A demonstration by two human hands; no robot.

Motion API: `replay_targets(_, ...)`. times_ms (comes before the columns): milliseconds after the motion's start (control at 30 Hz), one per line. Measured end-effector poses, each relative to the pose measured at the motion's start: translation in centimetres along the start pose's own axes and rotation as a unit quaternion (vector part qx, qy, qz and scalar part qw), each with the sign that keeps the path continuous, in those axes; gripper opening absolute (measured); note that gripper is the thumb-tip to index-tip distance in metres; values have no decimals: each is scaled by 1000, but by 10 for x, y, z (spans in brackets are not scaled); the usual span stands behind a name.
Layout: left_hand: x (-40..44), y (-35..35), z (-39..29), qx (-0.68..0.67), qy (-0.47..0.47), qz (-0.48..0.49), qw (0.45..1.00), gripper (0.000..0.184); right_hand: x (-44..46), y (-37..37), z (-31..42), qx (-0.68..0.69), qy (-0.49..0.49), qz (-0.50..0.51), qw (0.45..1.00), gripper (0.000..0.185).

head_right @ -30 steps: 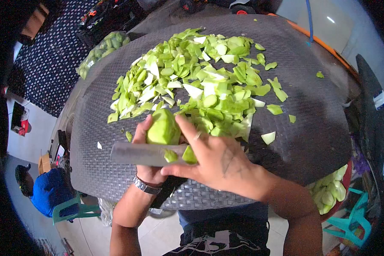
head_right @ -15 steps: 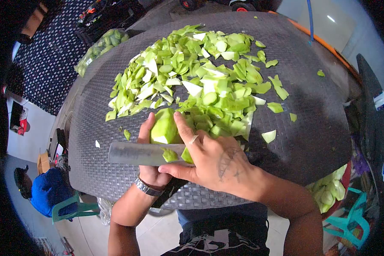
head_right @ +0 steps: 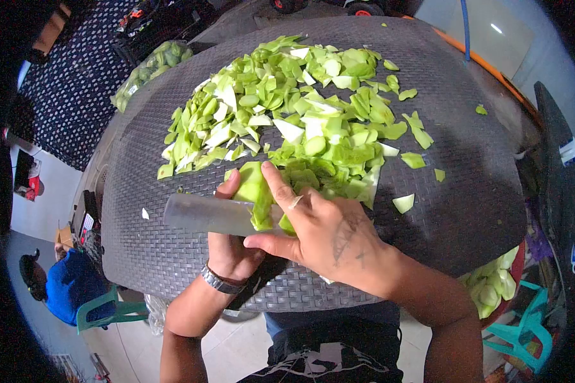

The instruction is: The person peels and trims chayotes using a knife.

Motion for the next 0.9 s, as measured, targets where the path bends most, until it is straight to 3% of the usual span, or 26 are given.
replay_targets(267,-1,7,-4,24,13,36,999,50,-1,-8,-4,32,-32,-9,999,98)
replay_targets(367,-3,0,-1,109,18,7,994,52,-1,-3,-11,5,-76,-51,996,96)
replay_targets(567,-7,-7,10,79,71,-25,994,57,-1,-9,-13,59,-61,-58,995,83)
replay_targets(633,-8,-4,5,104,31,48,993,62,1,-10,-20,134,-66,-72,986,73)
replay_targets(667,-9,-1,2,116,12,83,990,65,1,-13,-20,194,-42,-56,978,70)
replay_targets(700,-6,8,-3,189,2,39,981,75,2,-19,-18,254,-18,-39,966,66)
replay_targets(733,-5,10,-4,196,15,57,979,75,2,-21,-18,312,7,-23,950,64)
replay_targets(833,-4,19,-7,175,57,68,981,76,2,-36,-36,426,183,143,874,67)
replay_targets(900,-5,7,-12,96,36,78,992,65,3,-38,-39,367,189,79,907,76)
Point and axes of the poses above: each hand's wrist, its own x-axis towards the middle knuckle, its own y-axis out of the palm, z = x × y, the point moved 3 cm from there along x, towards the middle knuckle, and after that the axes turned 12 degrees about z, right-handed, at the moved point
